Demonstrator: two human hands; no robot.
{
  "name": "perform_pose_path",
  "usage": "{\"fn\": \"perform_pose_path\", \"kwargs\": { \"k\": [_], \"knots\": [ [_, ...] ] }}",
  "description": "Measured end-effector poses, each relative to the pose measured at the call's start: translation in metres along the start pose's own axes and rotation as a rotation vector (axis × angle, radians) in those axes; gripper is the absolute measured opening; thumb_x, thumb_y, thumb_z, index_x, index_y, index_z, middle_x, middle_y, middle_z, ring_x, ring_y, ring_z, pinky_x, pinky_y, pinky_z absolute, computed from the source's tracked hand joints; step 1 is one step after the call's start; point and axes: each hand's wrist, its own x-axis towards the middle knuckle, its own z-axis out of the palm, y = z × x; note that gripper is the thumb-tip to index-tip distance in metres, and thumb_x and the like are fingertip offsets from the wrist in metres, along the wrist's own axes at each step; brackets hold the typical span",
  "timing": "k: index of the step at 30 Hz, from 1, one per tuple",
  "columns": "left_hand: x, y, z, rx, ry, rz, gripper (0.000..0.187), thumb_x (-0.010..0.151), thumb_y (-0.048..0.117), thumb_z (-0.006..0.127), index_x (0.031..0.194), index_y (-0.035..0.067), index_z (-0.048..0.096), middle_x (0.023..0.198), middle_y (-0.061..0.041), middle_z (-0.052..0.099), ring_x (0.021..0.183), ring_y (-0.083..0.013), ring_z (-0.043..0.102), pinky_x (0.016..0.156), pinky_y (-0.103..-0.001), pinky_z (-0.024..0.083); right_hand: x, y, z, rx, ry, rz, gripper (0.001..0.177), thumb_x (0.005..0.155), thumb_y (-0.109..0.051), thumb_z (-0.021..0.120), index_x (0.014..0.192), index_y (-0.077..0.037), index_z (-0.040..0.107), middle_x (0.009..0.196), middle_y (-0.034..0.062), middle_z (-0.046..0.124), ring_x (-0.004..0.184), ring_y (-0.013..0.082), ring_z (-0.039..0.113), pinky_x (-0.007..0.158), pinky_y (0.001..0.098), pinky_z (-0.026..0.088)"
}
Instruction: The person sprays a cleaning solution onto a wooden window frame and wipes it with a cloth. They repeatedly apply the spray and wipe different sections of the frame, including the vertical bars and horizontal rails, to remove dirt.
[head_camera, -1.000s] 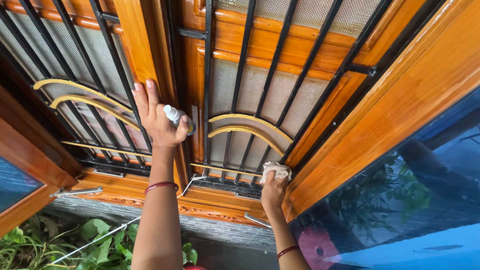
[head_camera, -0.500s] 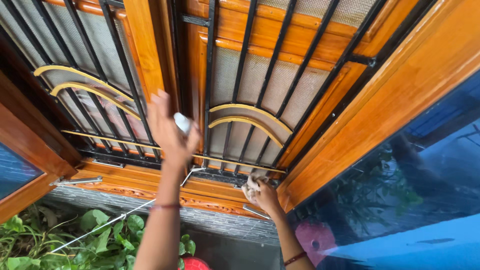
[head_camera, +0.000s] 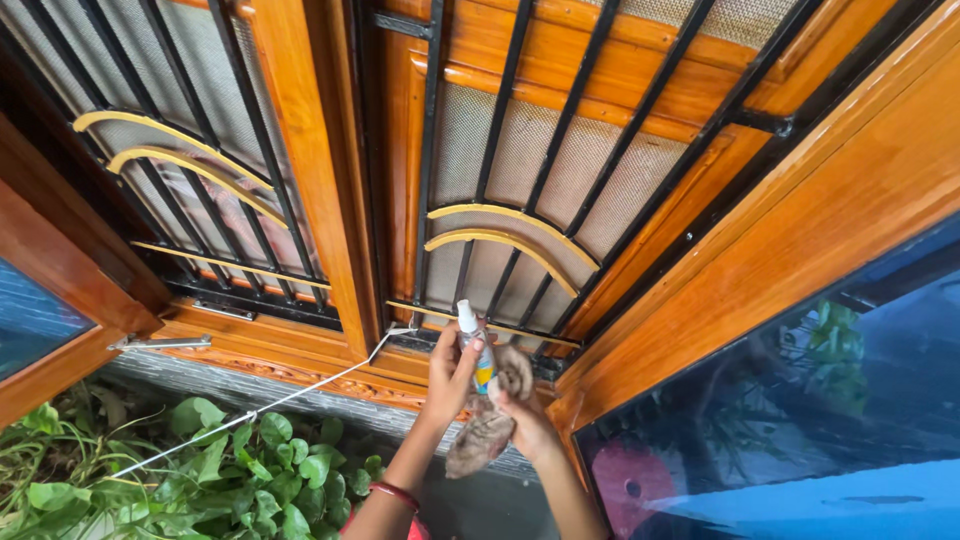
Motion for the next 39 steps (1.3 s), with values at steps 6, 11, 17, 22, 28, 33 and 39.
{"fn": "perform_pose_path", "kwargs": {
  "k": [6,11,17,22,28,33,39],
  "knots": [
    [-0.015,0.013,-0.002,0.093,-0.045,0.136,0.092,0.086,0.010,0.080,0.157,0.006,0.022,0.121,-0.014,0.058,0.106,-0.0220,0.065,0.094,-0.038,0.056,-0.003,0.030,-0.004,0.149,0.019,0.123,0.049,0.089,-0.032,0.062,0.127,-0.003,0.053,0.107,0.0103,0.066,0.095,0.0216,0.067,0.082,0.0370,0.058],
    [-0.024,0.018,-0.003,-0.018,-0.150,0.082,0.110,0.085,0.008,0.080,0.161,0.014,0.000,0.116,-0.013,0.061,0.102,-0.0220,0.067,0.090,-0.038,0.057,-0.001,0.038,-0.012,0.435,-0.409,0.338,0.066,0.091,-0.058,0.047,0.115,0.001,0.059,0.094,0.0124,0.067,0.084,0.0226,0.069,0.075,0.0343,0.059],
    [-0.027,0.000,-0.021,0.314,0.018,0.112,0.092,0.091,0.009,0.075,0.163,0.011,0.018,0.093,-0.009,0.066,0.081,-0.0168,0.066,0.074,-0.032,0.056,0.008,0.064,-0.022,0.127,-0.097,0.366,0.048,0.097,-0.047,0.060,0.122,-0.006,0.062,0.097,0.0070,0.070,0.084,0.0192,0.070,0.075,0.0347,0.059],
    [-0.027,-0.021,-0.046,0.659,0.255,0.123,0.067,0.091,0.012,0.071,0.150,0.009,0.041,0.085,-0.013,0.067,0.069,-0.0240,0.066,0.063,-0.034,0.054,0.005,0.040,-0.023,-0.250,0.405,0.418,0.042,0.086,-0.038,0.074,0.117,-0.010,0.071,0.099,0.0033,0.076,0.085,0.0159,0.072,0.073,0.0315,0.057],
    [-0.016,-0.067,-0.069,0.993,0.369,0.121,0.056,0.089,0.017,0.069,0.141,0.012,0.048,0.087,-0.024,0.072,0.079,-0.0448,0.070,0.069,-0.051,0.056,-0.007,0.019,-0.030,-0.204,0.460,0.323,0.039,0.085,-0.035,0.076,0.112,-0.008,0.072,0.102,0.0055,0.077,0.089,0.0169,0.073,0.079,0.0335,0.058],
    [-0.011,-0.067,-0.057,1.015,0.300,0.174,0.059,0.089,0.019,0.068,0.144,0.014,0.047,0.093,-0.025,0.072,0.077,-0.0474,0.069,0.066,-0.054,0.055,-0.015,0.007,-0.026,-0.081,0.459,0.258,0.033,0.087,-0.026,0.074,0.113,-0.008,0.070,0.104,0.0058,0.075,0.092,0.0169,0.073,0.080,0.0343,0.059],
    [-0.008,-0.084,-0.034,0.974,0.138,0.148,0.052,0.090,0.018,0.066,0.140,0.018,0.051,0.099,-0.019,0.073,0.073,-0.0424,0.071,0.064,-0.051,0.056,-0.024,-0.004,-0.022,-0.067,0.477,0.198,0.031,0.087,-0.026,0.073,0.112,-0.007,0.070,0.100,0.0057,0.075,0.088,0.0173,0.072,0.075,0.0358,0.060]
  ]
}}
